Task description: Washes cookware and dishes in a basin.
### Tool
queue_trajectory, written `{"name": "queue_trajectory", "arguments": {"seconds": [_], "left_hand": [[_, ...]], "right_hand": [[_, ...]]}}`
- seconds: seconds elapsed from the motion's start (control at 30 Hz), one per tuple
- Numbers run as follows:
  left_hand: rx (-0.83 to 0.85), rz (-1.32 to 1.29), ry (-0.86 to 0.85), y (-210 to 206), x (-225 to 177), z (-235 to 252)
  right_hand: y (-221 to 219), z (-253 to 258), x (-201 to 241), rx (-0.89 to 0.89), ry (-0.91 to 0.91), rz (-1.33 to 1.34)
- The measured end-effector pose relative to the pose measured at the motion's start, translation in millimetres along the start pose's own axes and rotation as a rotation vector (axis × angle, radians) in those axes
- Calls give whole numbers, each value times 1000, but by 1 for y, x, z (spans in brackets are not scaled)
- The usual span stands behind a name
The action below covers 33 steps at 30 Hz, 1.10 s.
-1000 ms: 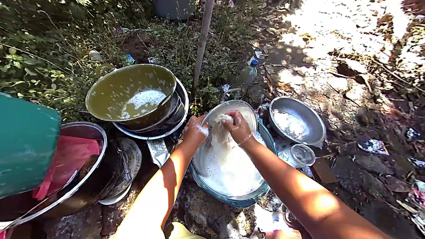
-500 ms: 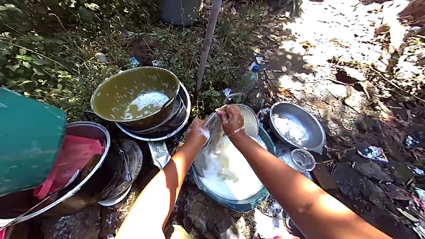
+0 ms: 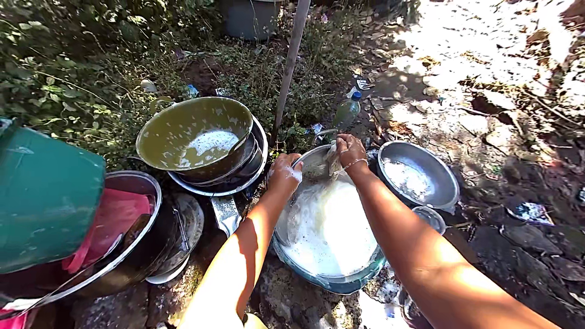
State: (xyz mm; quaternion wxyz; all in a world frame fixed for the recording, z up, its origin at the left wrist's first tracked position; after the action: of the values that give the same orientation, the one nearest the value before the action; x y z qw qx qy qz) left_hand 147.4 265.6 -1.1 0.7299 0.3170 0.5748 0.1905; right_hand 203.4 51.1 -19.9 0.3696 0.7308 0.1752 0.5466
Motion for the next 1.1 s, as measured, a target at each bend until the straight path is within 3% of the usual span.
{"name": "queue_trajectory", "arguments": {"seconds": [0.07, 0.17, 0.37, 0.63, 0.77, 0.9, 1.1], "left_hand": [[-43, -12, 24, -3, 0, 4], [-73, 8, 53, -3, -6, 5], [244, 463, 49, 16, -49, 2], [256, 482, 10, 15, -36, -16], [167, 445, -65, 15, -15, -21], [36, 149, -107, 17, 9, -24], [-26, -349, 104, 1, 46, -37]], "right_hand": [[6, 6, 1, 107, 92, -154], [12, 4, 4, 120, 164, -234], [23, -25, 18, 69, 167, -279], [29, -48, 33, 21, 173, -340], [28, -52, 35, 2, 180, -347], [20, -49, 23, -59, 259, -227], [-16, -42, -19, -169, 324, -61]]}}
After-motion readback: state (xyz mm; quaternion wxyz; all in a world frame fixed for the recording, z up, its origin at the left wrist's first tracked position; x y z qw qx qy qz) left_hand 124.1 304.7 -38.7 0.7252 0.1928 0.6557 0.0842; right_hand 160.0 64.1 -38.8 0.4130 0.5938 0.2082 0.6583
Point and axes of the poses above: each hand's wrist, its own z-axis towards the middle knuckle, its own y-axis out of the back of the hand, x = y × z, the point moved 1 cm from there along z, towards the middle knuckle, and after that the axes turned 13 degrees about -y, right-handed, at the moved point
